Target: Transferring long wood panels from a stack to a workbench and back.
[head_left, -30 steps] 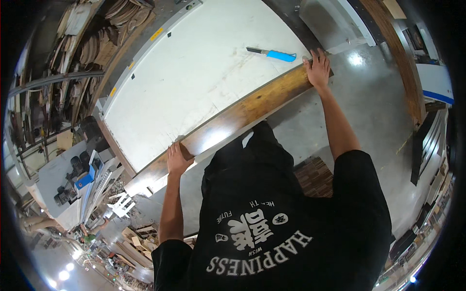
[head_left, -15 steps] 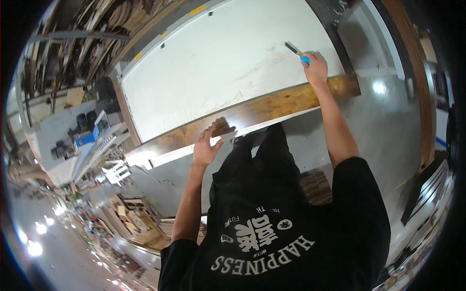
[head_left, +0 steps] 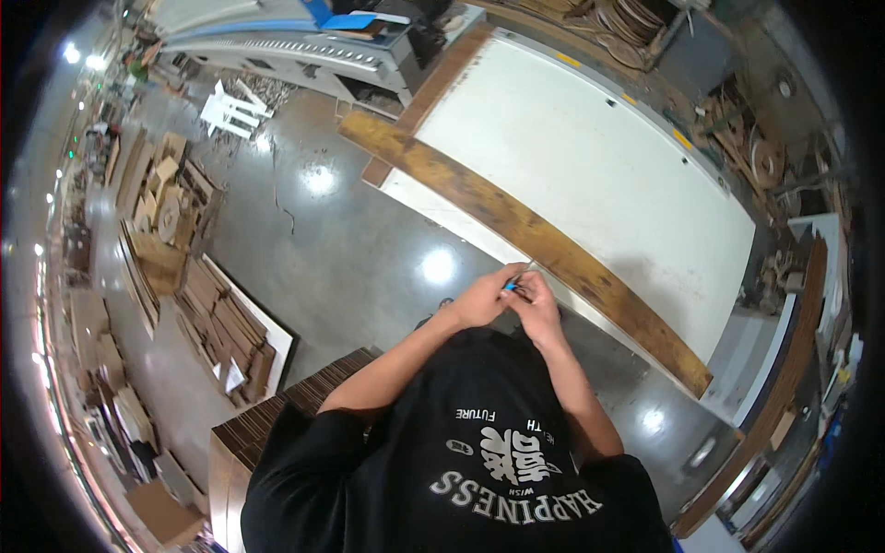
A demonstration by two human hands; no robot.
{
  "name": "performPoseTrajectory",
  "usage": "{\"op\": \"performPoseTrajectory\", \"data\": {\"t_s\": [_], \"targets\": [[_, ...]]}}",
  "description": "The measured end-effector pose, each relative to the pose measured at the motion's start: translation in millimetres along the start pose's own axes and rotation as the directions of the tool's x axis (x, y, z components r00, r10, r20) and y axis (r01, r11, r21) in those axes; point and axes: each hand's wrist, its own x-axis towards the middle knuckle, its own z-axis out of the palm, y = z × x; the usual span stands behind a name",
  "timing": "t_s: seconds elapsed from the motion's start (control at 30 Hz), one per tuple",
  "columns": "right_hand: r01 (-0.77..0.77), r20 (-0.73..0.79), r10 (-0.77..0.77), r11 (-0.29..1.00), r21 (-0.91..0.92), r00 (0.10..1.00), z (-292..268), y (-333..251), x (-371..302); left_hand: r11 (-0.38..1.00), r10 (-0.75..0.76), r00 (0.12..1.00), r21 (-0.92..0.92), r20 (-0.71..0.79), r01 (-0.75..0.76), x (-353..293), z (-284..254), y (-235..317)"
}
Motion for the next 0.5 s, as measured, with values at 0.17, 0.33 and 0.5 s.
{"op": "performPoseTrajectory", "data": {"t_s": [0.17, 0.33, 0.5], "targets": [[0.228, 0.129, -0.188, 0.803, -0.551, 0.974, 98.9, -2.3, 50.6, 0.929, -0.337, 0.901, -0.254, -0.274, 0.270, -78.4, -107.6, -53.0], [0.392, 0.306, -0.423, 0.130, -0.911, 0.853, 153.8, 12.4, 158.7, 0.871, -0.470, 0.694, -0.413, -0.545, 0.265, -133.0, -208.7, -69.4], [0.154, 0.123, -0.342, 0.066, -0.986, 0.932, 164.4, 35.6, 259.6, 0.824, -0.554, 0.474, -0.533, -0.684, 0.193, -166.1, -274.8, -77.7]]}}
